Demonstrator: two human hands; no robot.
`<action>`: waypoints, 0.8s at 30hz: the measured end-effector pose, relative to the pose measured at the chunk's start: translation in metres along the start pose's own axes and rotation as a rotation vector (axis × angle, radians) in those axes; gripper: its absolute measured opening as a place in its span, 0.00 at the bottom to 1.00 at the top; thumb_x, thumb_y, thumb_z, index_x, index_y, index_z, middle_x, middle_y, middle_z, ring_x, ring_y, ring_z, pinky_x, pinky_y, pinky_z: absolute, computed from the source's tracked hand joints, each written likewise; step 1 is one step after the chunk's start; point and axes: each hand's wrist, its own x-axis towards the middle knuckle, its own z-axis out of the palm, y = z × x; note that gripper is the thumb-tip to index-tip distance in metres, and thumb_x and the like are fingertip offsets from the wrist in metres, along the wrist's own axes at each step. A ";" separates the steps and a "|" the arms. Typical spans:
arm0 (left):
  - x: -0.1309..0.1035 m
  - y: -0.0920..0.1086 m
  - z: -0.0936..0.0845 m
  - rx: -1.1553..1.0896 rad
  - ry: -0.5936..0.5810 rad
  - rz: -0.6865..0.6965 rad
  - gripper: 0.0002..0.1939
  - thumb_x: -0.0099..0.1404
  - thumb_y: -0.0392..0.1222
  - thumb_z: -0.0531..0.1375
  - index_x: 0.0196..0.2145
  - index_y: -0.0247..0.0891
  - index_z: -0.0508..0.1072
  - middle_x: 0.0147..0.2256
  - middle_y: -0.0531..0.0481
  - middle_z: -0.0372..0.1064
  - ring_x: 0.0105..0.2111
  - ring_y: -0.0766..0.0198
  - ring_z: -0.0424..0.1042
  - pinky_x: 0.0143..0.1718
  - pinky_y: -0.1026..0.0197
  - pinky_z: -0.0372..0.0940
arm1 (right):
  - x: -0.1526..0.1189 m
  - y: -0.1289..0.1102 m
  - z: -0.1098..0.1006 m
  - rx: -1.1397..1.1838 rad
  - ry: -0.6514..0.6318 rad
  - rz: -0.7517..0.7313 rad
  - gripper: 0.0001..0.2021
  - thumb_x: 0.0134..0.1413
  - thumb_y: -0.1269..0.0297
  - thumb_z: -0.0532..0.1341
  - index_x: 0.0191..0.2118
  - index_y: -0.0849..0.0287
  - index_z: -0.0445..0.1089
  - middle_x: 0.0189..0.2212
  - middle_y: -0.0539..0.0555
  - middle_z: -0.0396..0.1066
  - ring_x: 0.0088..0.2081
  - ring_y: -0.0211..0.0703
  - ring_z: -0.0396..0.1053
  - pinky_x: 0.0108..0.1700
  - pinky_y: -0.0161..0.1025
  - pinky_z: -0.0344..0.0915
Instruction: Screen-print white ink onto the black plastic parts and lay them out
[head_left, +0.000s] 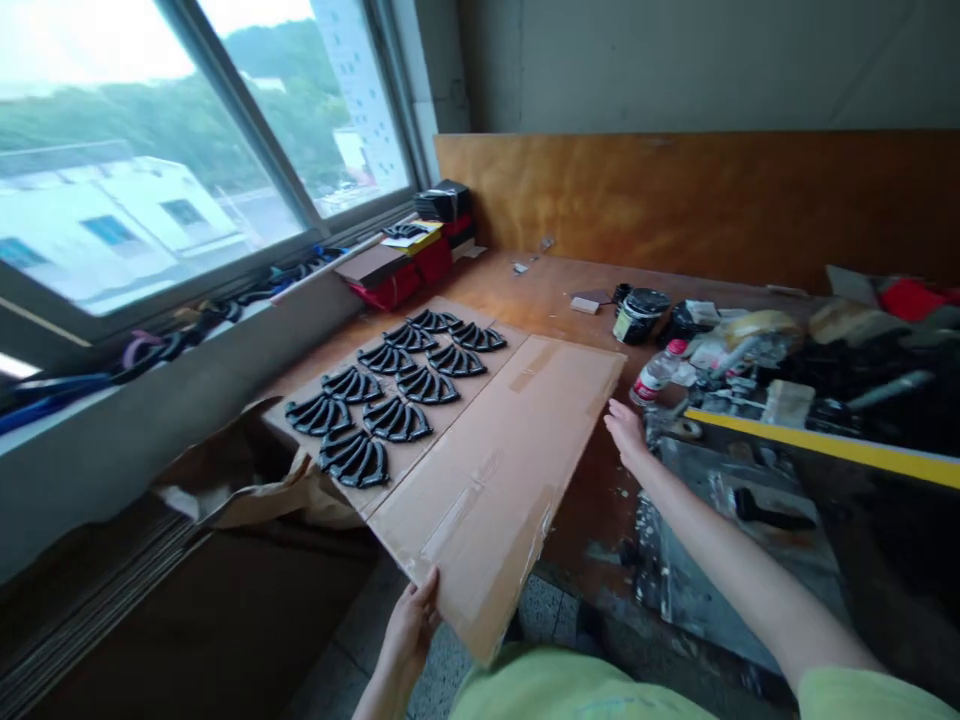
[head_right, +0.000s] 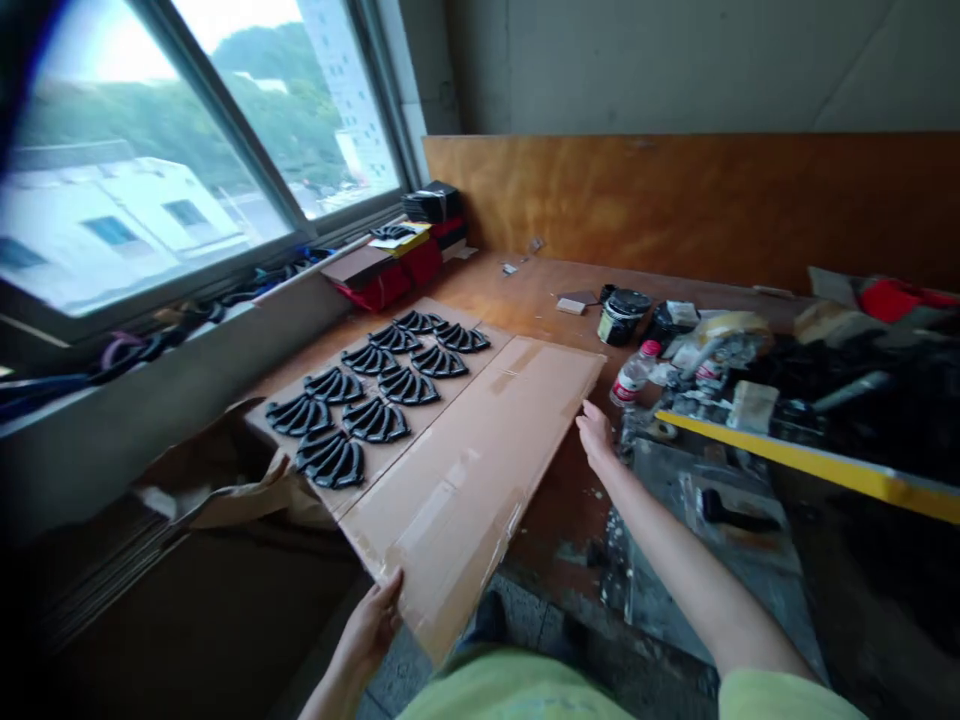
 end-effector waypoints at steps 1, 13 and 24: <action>0.000 -0.007 0.005 0.014 -0.014 -0.026 0.14 0.58 0.34 0.65 0.42 0.35 0.69 0.38 0.45 0.76 0.30 0.63 0.77 0.29 0.65 0.72 | -0.022 0.003 -0.007 0.005 0.005 0.039 0.22 0.46 0.67 0.57 0.51 0.61 0.69 0.51 0.63 0.70 0.53 0.51 0.68 0.56 0.54 0.63; -0.024 -0.104 0.081 0.107 -0.056 -0.040 0.10 0.61 0.34 0.63 0.34 0.36 0.63 0.36 0.50 0.71 0.31 0.67 0.75 0.33 0.61 0.74 | -0.144 0.019 -0.222 -0.673 0.147 -0.273 0.16 0.58 0.65 0.53 0.49 0.57 0.72 0.49 0.59 0.72 0.53 0.50 0.67 0.58 0.53 0.62; -0.047 -0.158 0.102 0.284 0.151 0.099 0.18 0.55 0.38 0.67 0.39 0.36 0.64 0.37 0.48 0.68 0.28 0.66 0.72 0.31 0.59 0.71 | -0.117 0.060 -0.273 -0.966 -0.292 -0.581 0.24 0.61 0.60 0.57 0.62 0.53 0.59 0.62 0.56 0.58 0.65 0.57 0.49 0.64 0.64 0.44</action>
